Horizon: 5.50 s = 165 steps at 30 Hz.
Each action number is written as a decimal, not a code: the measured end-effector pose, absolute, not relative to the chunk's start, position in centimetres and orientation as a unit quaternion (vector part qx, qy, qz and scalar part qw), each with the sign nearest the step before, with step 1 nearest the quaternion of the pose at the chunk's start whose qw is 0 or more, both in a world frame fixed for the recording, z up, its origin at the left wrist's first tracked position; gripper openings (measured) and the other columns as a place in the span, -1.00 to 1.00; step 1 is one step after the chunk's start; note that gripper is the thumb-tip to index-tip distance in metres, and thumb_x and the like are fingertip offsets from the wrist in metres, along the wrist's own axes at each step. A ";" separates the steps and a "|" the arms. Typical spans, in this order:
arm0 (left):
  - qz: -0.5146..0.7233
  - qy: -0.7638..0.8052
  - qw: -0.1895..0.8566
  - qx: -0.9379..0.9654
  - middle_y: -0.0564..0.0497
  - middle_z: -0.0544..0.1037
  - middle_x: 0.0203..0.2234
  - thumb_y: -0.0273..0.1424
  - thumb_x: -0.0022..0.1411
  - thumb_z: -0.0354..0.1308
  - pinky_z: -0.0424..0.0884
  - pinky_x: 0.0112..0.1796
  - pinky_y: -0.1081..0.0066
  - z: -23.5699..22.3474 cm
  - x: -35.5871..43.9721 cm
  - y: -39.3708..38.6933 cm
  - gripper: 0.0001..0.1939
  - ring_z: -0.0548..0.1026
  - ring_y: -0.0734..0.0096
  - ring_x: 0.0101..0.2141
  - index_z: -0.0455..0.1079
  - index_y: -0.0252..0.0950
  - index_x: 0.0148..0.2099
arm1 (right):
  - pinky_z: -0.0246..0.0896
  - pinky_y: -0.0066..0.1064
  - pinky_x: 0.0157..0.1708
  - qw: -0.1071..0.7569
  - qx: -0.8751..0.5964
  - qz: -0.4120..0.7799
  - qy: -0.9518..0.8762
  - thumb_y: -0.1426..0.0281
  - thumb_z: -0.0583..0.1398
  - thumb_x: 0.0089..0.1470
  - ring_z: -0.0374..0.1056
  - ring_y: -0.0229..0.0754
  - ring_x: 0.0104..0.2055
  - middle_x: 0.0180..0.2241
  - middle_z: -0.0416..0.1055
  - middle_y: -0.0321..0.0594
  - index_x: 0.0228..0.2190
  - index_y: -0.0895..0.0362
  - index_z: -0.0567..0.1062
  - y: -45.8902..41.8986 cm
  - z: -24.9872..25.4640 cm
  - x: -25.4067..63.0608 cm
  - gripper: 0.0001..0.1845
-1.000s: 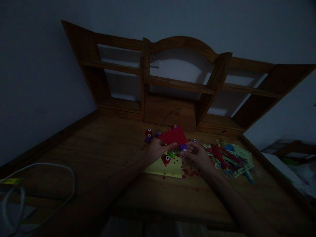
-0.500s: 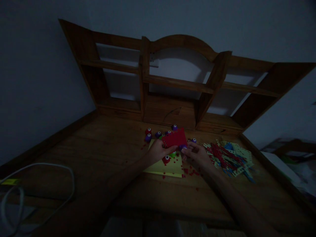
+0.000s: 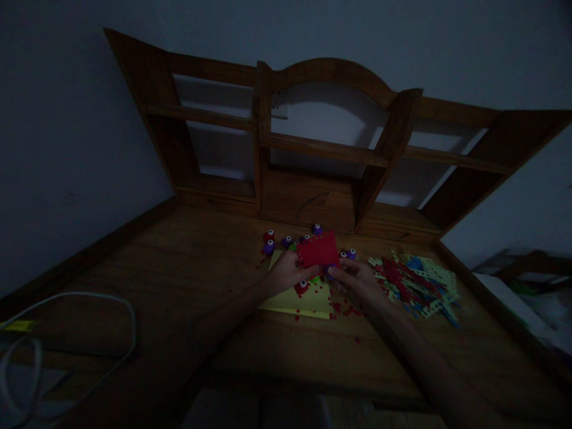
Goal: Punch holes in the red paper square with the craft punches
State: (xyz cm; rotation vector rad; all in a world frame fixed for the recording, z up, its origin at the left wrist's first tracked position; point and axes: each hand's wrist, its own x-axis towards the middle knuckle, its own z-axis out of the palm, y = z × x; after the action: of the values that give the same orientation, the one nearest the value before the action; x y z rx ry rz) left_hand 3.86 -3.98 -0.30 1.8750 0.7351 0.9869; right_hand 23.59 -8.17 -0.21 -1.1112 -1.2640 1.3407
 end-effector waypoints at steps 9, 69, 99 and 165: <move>0.388 0.283 0.464 0.744 -0.02 0.54 -0.38 -0.24 0.17 0.15 0.38 -0.28 0.42 -0.5 3.8 -4.0 -0.73 0.47 0.36 -0.36 0.46 -0.38 -0.26 | 0.03 -0.51 -0.60 0.485 -0.450 0.556 -0.503 0.25 0.37 -0.14 0.16 -0.37 -0.60 -0.53 0.40 -0.34 -0.40 0.11 0.53 -8.0 -0.6 23.6 -0.76; 0.408 0.303 0.452 0.733 -0.05 0.55 -0.28 -0.24 0.23 0.08 0.40 -0.22 0.41 -0.7 4.0 -4.1 -0.70 0.49 0.34 -0.29 0.41 -0.38 -0.13 | -0.05 -0.49 -0.69 0.503 -0.471 0.549 -0.473 0.14 0.36 -0.17 0.06 -0.38 -0.67 -0.63 0.30 -0.36 -0.50 0.11 0.52 -8.0 -0.1 23.2 -0.70; 0.408 0.239 0.524 0.709 -0.03 0.51 -0.22 -0.22 0.20 0.13 0.35 -0.13 0.39 -0.4 4.3 -5.0 -0.70 0.44 0.35 -0.22 0.38 -0.33 -0.12 | 0.08 -0.50 -0.53 0.510 -0.422 0.582 -0.471 0.21 0.35 -0.12 0.19 -0.32 -0.51 -0.52 0.31 -0.34 -0.49 0.12 0.47 -8.8 -0.3 22.8 -0.75; 0.507 0.335 0.584 0.539 -0.08 0.60 -0.47 -0.22 0.09 0.24 0.48 -0.29 0.35 1.3 4.2 -4.1 -0.69 0.56 0.28 -0.43 0.46 -0.41 -0.28 | 0.22 -0.49 -0.50 0.568 -0.393 0.636 -0.345 0.16 0.29 -0.03 0.28 -0.30 -0.48 -0.43 0.40 -0.29 -0.41 0.10 0.45 -6.8 -0.7 23.7 -0.73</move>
State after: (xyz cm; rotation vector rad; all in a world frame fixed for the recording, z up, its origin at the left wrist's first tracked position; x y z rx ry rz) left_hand 4.16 -4.08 1.32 1.2579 0.7821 1.1823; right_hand 23.65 -6.81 -0.74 -0.9224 -0.8111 1.4946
